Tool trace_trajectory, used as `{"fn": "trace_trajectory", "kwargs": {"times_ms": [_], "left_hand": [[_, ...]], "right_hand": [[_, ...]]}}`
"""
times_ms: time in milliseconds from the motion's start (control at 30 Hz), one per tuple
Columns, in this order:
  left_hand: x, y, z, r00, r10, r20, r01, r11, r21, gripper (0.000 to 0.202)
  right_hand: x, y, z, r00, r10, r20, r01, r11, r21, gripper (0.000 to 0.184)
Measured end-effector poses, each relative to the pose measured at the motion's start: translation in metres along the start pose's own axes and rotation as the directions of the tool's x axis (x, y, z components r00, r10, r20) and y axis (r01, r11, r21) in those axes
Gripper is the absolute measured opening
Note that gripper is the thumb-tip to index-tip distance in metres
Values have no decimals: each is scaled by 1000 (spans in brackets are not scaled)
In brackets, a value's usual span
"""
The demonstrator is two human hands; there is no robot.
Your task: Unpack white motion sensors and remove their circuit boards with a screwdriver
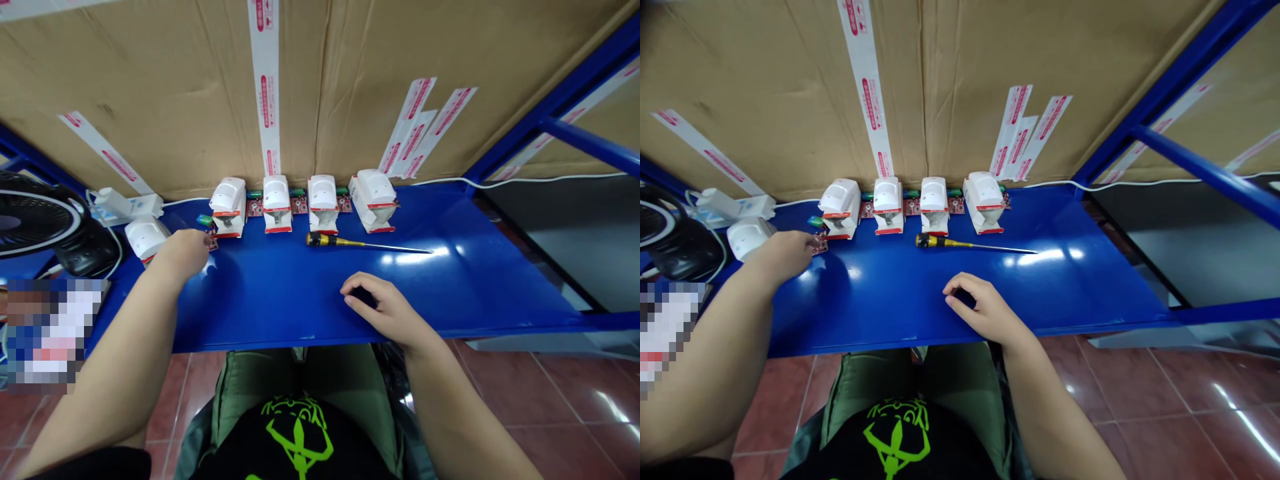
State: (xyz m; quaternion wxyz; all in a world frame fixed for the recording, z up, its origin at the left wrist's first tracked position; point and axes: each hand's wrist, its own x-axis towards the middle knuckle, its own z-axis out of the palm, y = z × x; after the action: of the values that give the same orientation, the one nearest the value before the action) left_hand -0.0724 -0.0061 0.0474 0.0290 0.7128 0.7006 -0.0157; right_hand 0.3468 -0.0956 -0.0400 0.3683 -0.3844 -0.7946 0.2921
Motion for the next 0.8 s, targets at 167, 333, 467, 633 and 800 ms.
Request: {"fn": "trace_trajectory", "kwargs": {"times_ms": [167,333,467,633,800], "left_hand": [[-30,22,-6,991,-66,120,53,992,111,44],[-62,37,-1,987,-6,158,-14,992,123,54],[-84,50,16,986,138,89,-138,990,-9,50],[-97,90,43,935,355,-20,-356,931,-81,50],[-93,145,59,845,532,-49,-533,845,-32,44]], "right_hand": [[0,0,0,1000,-7,0,7,1000,3,8],[-1,0,-1,1000,-2,1,2,1000,1,7],[-2,-1,0,1000,13,8,-13,1000,3,7],[-1,-2,0,999,43,25,-44,999,9,10],[0,-4,0,998,52,29,-52,999,-6,10]]}}
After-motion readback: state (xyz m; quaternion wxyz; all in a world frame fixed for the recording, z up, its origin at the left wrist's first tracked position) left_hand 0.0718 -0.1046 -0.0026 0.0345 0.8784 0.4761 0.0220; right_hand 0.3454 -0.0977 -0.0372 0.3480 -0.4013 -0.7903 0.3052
